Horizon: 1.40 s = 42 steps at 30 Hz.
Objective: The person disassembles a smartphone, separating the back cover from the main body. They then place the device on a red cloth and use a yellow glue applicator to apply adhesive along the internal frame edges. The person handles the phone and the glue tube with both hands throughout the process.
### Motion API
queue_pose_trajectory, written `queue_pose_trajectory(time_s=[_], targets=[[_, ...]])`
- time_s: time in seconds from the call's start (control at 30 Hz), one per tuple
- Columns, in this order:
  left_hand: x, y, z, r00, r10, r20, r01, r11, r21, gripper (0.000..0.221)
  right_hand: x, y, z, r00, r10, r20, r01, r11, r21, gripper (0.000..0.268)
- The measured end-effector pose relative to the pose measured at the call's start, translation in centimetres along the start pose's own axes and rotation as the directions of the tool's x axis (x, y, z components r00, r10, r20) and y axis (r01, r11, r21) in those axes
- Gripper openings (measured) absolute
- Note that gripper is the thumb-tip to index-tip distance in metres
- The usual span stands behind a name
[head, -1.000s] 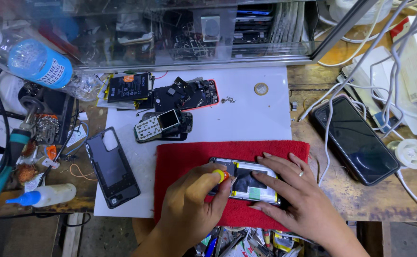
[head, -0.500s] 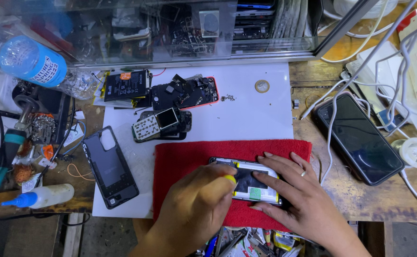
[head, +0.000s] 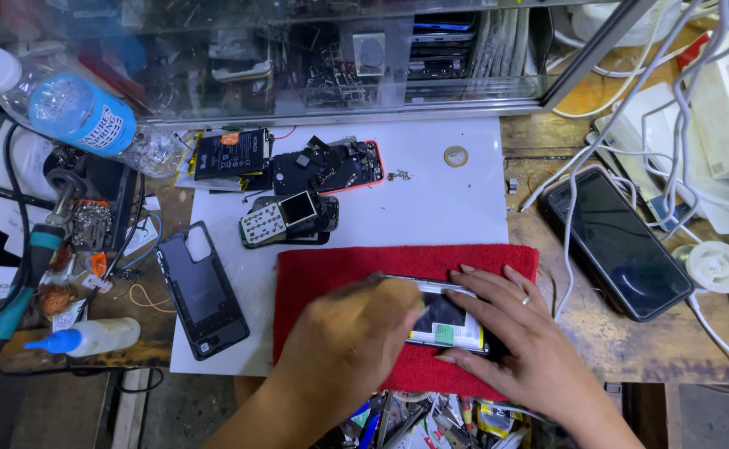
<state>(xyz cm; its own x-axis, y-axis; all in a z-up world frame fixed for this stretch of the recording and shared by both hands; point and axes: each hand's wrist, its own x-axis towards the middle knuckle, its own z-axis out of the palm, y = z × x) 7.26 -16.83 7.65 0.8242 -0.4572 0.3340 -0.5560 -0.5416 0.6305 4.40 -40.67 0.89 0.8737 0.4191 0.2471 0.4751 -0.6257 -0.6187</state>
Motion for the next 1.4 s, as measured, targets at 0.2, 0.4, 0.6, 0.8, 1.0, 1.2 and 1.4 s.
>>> queue_pose_trajectory(time_s=[0.2, 0.4, 0.6, 0.8, 1.0, 1.2, 1.4], targets=[[-0.5, -0.4, 0.2, 0.991, 0.077, -0.106, -0.087, 0.992, -0.092, 0.026, -0.1, 0.0, -0.1, 0.999, 0.022, -0.032, -0.020, 0.998, 0.063, 0.075], [-0.1, -0.6, 0.1, 0.997, 0.008, -0.071, -0.017, 0.992, -0.127, 0.026, 0.0, 0.1, -0.1, 0.999, 0.007, -0.038, -0.005, 0.999, 0.046, 0.072], [0.3, 0.3, -0.3, 0.997, 0.019, -0.074, -0.026, 0.996, -0.091, 0.028, -0.2, 0.2, 0.1, 0.999, 0.013, -0.050, -0.010, 0.999, 0.052, 0.070], [0.5, 0.8, -0.3, 0.988, 0.087, -0.130, -0.091, 0.995, -0.030, 0.030, -0.5, 0.4, 0.2, 0.999, 0.012, -0.042, -0.011, 0.999, 0.037, 0.070], [0.1, 0.8, 0.0, 0.988, 0.075, -0.137, -0.066, 0.995, 0.071, 0.030, -0.5, 0.3, 0.2, 0.998, 0.015, -0.056, -0.012, 0.998, 0.057, 0.070], [-0.2, 0.4, 0.1, 0.988, 0.039, -0.152, -0.020, 0.991, 0.129, 0.032, -0.5, 0.2, 0.2, 0.998, 0.036, -0.046, -0.033, 0.997, 0.064, 0.070], [0.1, -0.1, -0.6, 0.987, 0.078, -0.141, -0.058, 0.988, 0.142, 0.029, -0.2, 0.1, 0.0, 0.999, 0.027, -0.032, -0.026, 0.999, 0.028, 0.070]])
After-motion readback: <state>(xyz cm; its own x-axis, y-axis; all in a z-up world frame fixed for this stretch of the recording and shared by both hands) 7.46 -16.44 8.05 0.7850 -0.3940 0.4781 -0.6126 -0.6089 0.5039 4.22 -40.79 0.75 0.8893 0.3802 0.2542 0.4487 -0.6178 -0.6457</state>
